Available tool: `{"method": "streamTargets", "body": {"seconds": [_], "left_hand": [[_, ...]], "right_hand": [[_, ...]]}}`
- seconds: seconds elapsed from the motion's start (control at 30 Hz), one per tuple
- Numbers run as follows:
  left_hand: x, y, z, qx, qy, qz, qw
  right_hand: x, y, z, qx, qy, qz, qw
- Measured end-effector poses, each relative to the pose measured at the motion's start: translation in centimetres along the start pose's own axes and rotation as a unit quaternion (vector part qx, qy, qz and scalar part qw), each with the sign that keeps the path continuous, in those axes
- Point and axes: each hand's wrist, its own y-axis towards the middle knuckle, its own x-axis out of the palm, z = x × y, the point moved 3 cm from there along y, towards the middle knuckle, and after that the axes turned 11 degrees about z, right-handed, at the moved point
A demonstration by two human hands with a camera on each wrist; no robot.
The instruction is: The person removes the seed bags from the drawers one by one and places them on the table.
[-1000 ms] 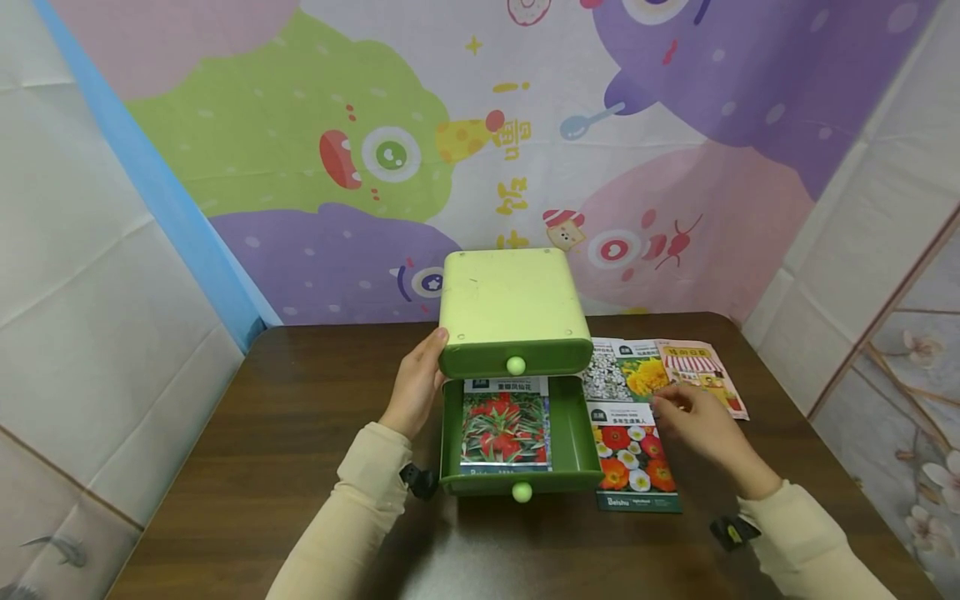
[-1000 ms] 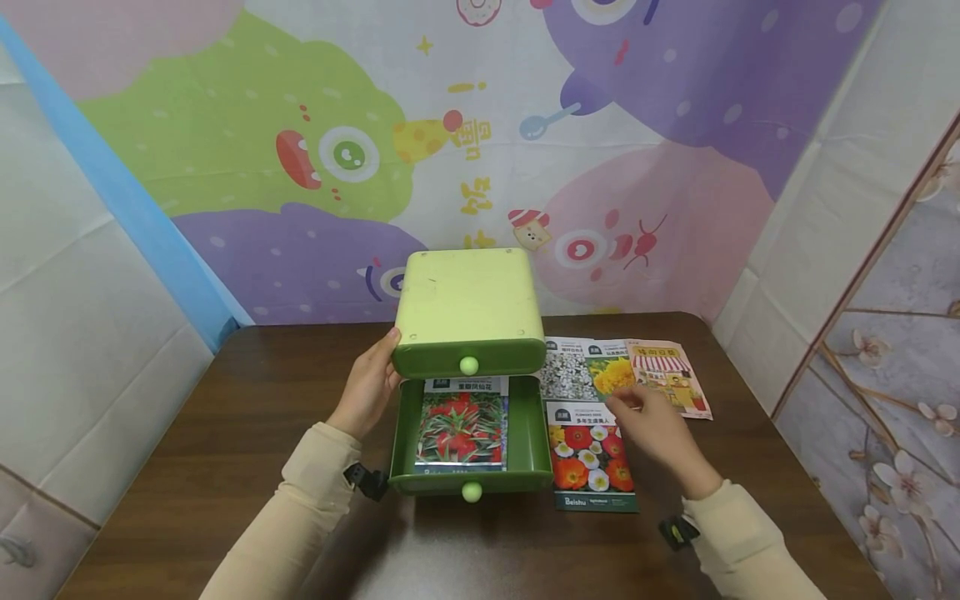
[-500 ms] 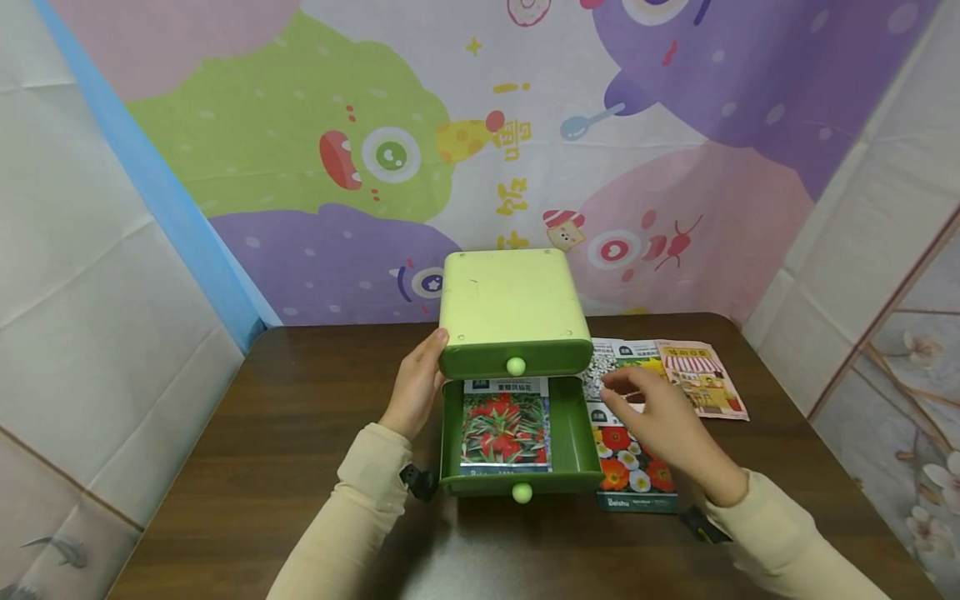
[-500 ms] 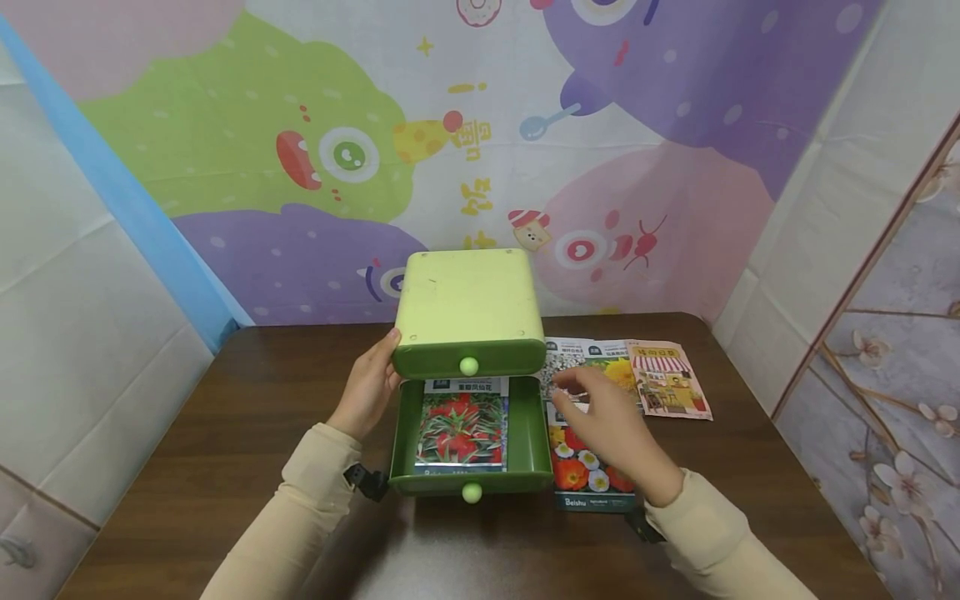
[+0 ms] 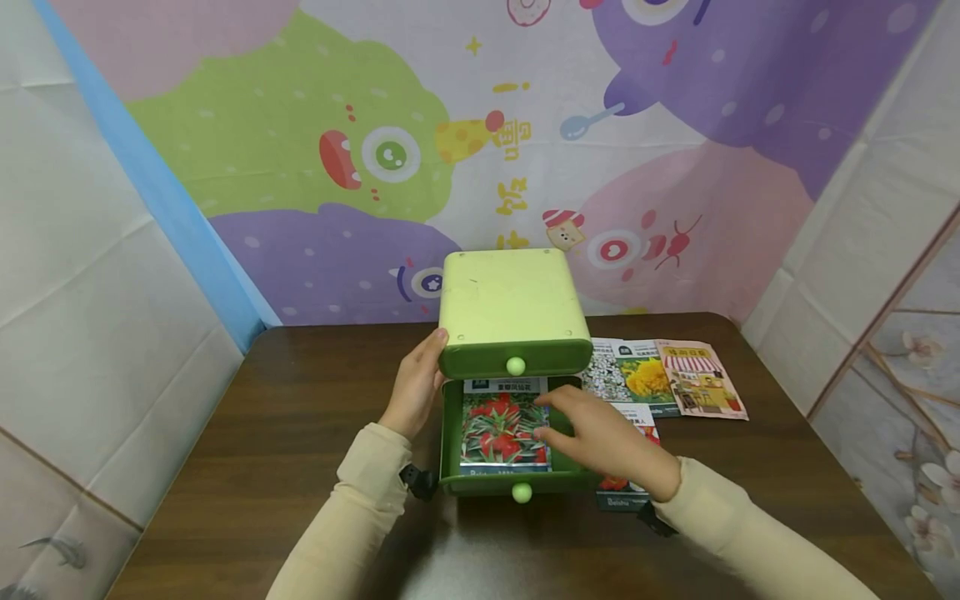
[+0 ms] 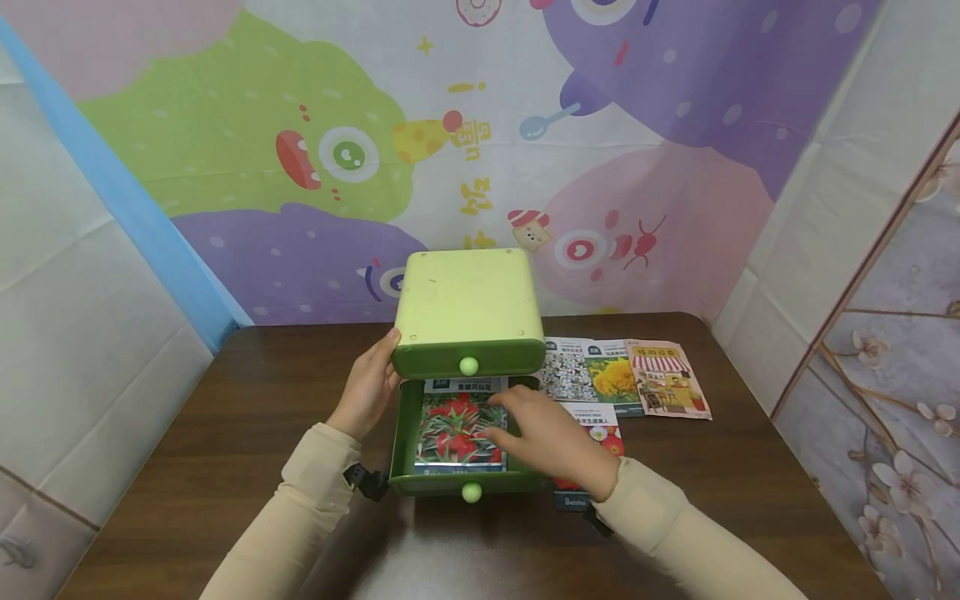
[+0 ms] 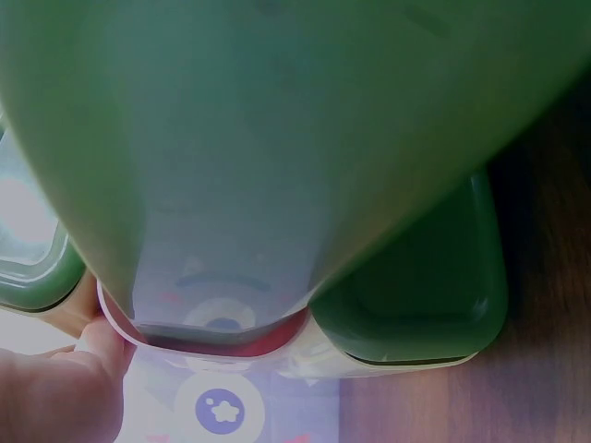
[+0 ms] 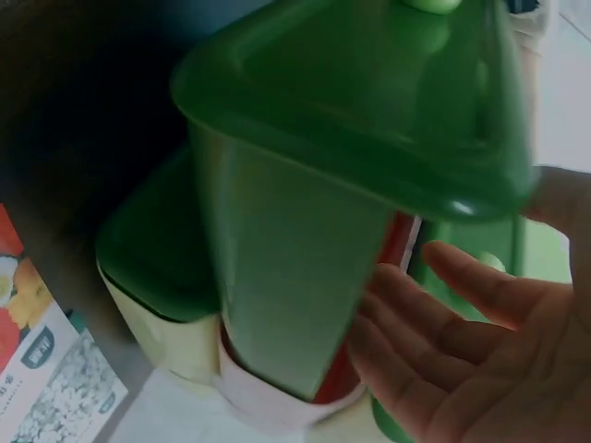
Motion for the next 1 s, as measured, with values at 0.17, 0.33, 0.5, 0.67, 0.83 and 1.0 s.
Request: {"method": "streamTargets", "body": {"seconds": [0.17, 0.33, 0.5, 0.67, 0.83, 1.0], "left_hand": [[0.0, -0.1, 0.1, 0.002, 0.002, 0.0, 1.0], [0.0, -0.1, 0.1, 0.002, 0.001, 0.001, 1.0], [0.0, 0.0, 0.1, 0.002, -0.001, 0.0, 1.0], [0.0, 0.0, 0.1, 0.0, 0.003, -0.002, 1.0], [0.0, 0.0, 0.1, 0.003, 0.004, -0.006, 1.0], [0.0, -0.1, 0.1, 0.004, 0.004, -0.003, 1.0]], "right_hand": [[1.8, 0.7, 0.3, 0.001, -0.04, -0.048, 0.998], [2.8, 1.2, 0.3, 0.011, -0.081, -0.068, 0.9943], [3.4, 1.7, 0.4, 0.011, -0.119, -0.073, 0.9902], [3.8, 2.1, 0.4, 0.014, -0.15, -0.091, 0.9844], [4.4, 2.4, 0.6, 0.021, -0.187, -0.112, 0.9756], [4.7, 2.5, 0.5, 0.021, -0.195, -0.119, 0.9734]]}}
